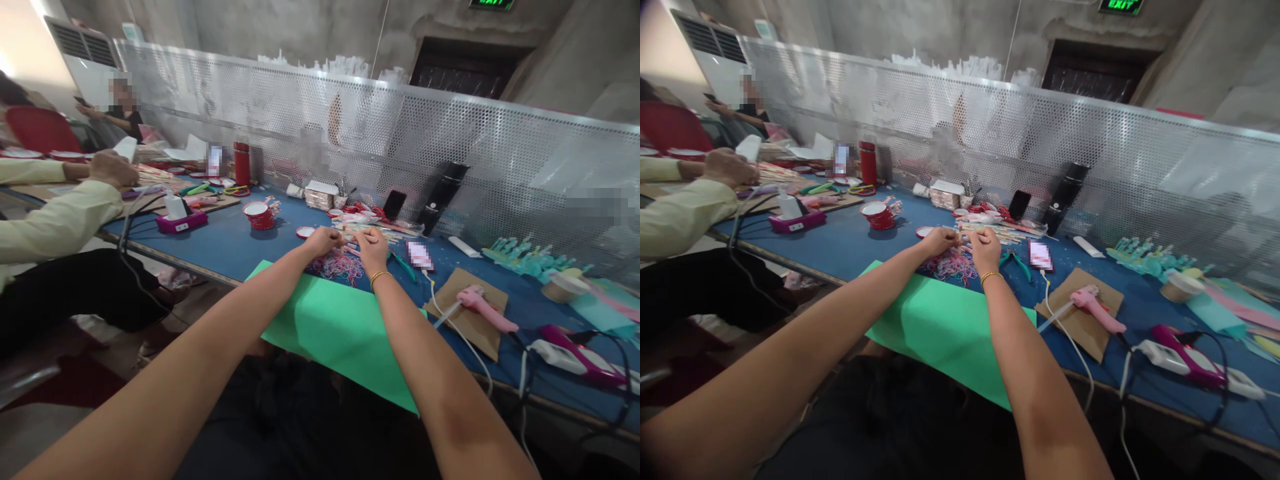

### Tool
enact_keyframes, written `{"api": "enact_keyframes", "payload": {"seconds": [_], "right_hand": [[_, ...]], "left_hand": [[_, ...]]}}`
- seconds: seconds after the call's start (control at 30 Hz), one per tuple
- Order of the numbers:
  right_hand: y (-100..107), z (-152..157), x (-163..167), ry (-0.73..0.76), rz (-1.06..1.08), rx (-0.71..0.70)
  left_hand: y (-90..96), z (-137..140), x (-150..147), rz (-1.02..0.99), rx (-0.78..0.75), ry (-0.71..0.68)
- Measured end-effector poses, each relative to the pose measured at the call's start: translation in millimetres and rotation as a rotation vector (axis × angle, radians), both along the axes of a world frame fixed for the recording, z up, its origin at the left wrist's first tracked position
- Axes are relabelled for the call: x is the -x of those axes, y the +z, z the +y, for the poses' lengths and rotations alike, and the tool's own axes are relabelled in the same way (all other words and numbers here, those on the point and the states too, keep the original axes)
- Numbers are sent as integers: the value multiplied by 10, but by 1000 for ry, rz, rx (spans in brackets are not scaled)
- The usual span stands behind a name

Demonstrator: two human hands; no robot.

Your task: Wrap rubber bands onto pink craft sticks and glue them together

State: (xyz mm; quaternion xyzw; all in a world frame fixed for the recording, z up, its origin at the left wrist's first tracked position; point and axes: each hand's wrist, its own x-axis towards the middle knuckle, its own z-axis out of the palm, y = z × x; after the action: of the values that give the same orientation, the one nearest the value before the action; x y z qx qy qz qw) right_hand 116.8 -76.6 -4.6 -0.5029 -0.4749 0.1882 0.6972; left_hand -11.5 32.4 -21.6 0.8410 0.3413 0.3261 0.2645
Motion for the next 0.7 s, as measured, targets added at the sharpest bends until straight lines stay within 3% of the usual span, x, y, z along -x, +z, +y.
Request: {"api": "enact_keyframes", "payload": {"seconds": [0.7], "right_hand": [[8,15,-10,-17,-4,-18]], "left_hand": [[-36,31,-8,-11,-7,1]]}}
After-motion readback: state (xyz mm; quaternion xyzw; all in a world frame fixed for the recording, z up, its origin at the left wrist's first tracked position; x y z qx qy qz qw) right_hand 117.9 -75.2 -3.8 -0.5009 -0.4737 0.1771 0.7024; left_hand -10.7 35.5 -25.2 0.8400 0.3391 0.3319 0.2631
